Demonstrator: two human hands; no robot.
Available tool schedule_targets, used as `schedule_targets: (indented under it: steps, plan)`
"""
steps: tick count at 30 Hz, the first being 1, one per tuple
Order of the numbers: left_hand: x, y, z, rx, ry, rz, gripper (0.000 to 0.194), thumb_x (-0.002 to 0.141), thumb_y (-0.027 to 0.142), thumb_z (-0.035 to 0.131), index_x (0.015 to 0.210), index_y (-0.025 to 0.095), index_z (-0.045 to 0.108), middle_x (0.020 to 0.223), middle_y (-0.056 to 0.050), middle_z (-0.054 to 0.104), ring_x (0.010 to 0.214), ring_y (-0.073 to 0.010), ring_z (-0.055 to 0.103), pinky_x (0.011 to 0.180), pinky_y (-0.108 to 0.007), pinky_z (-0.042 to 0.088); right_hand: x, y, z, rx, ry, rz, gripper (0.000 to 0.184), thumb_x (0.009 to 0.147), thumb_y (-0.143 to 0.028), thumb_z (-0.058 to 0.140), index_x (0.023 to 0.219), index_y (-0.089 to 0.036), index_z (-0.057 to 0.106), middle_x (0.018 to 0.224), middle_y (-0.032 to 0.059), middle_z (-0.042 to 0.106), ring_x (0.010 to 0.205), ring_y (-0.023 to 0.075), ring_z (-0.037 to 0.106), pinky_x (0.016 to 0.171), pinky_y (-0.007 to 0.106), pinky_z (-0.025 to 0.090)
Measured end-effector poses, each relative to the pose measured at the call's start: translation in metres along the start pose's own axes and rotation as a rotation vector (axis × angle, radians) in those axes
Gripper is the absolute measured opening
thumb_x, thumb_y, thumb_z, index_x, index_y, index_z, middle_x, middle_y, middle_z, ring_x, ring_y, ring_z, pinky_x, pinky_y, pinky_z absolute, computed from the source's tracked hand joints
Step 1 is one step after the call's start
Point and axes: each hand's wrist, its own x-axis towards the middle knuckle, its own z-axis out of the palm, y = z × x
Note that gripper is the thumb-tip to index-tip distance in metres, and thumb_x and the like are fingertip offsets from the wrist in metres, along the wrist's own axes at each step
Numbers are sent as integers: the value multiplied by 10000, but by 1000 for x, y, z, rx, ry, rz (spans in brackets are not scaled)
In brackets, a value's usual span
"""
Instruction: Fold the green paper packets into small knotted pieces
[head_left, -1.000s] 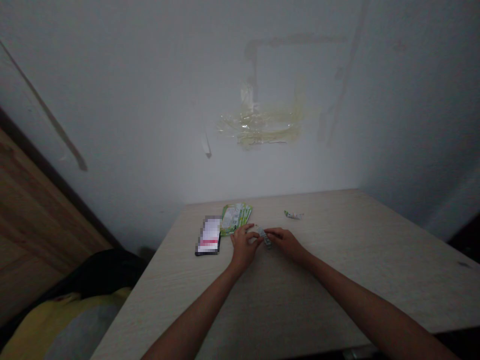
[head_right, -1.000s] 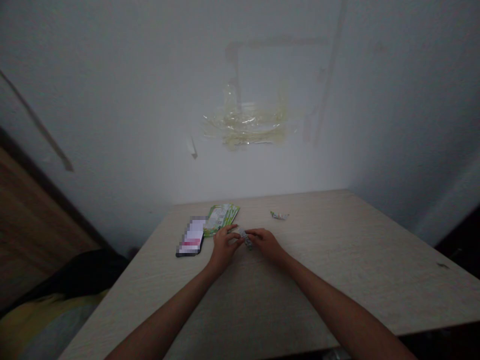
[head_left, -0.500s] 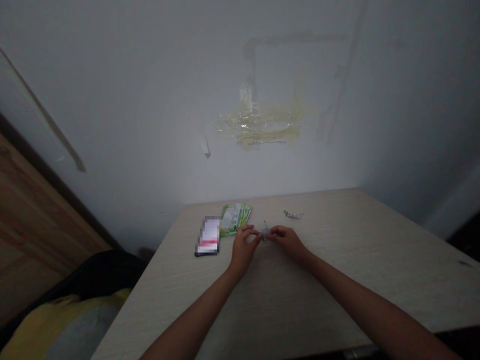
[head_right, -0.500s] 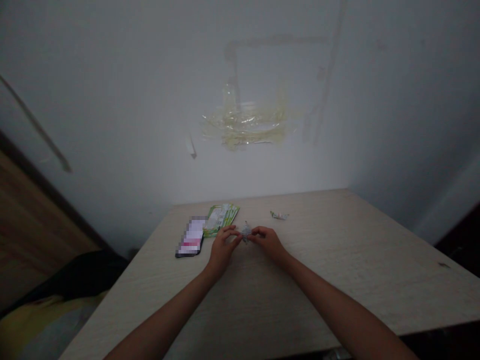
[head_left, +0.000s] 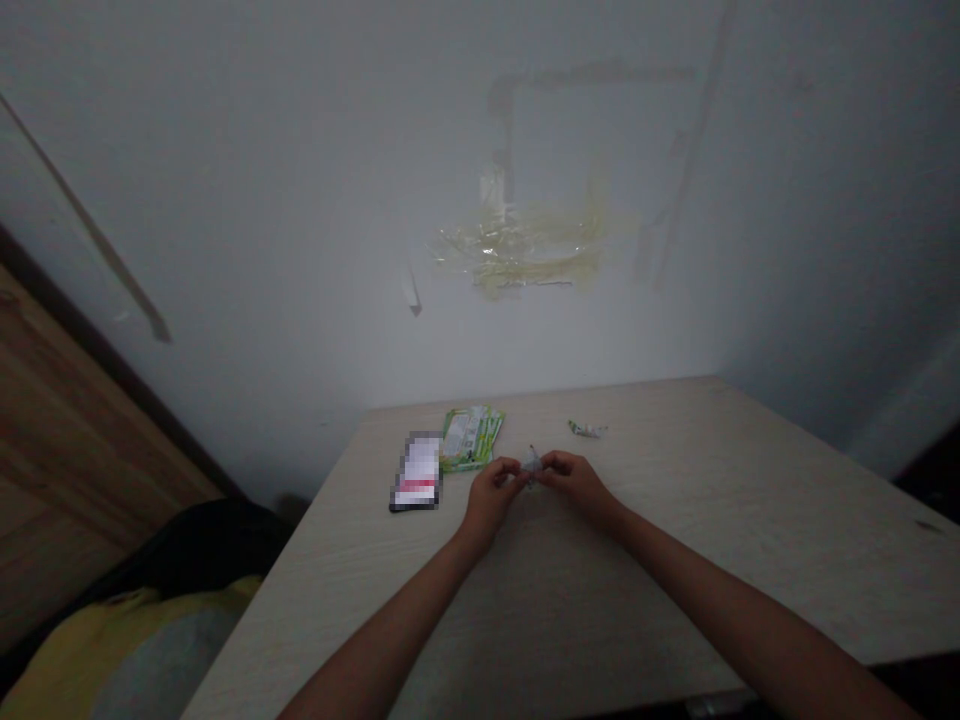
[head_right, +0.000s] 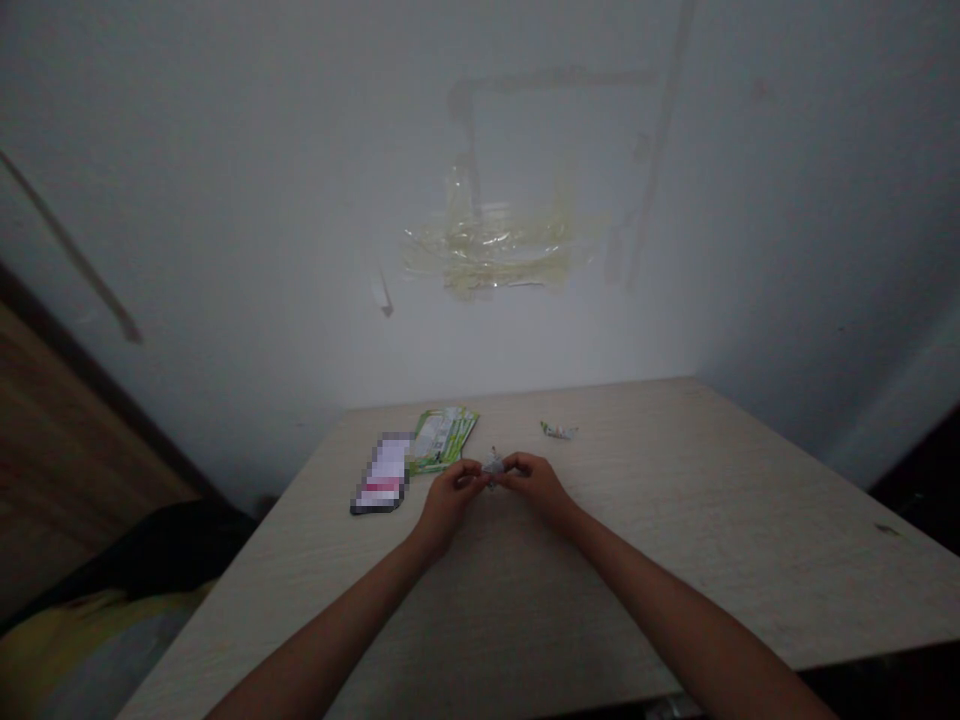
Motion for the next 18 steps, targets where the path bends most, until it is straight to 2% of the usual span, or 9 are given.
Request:
schedule_targets:
  steps: [8, 14, 18]
  plan:
    - [2, -1, -1, 27, -25, -2, 235, 741, 413, 650, 773, 182, 629, 736, -2, 658, 729, -159, 610, 692, -253, 467, -1, -6, 0, -32, -28, -3, 288, 750, -447, 680, 802, -164, 673, 789, 25, 670, 775, 182, 602, 759, 295, 439]
    - [1, 3, -3, 106, -27, -13, 226, 739, 400, 635, 764, 181, 687, 763, -17, 698, 775, -183, 629, 712, -266, 463, 0, -3, 0, -71, -21, 13, 311, 751, -475, 672, 760, -165, 657, 715, 2, 640, 706, 168, 575, 698, 282, 420]
    - [1, 5, -4, 117, -29, -22, 219, 739, 395, 633, 746, 188, 705, 757, -20, 707, 788, -193, 634, 722, -270, 462, 1, 1, -1, -43, -39, 4, 313, 756, -482, 665, 794, -171, 673, 760, 16, 664, 747, 183, 592, 730, 291, 435]
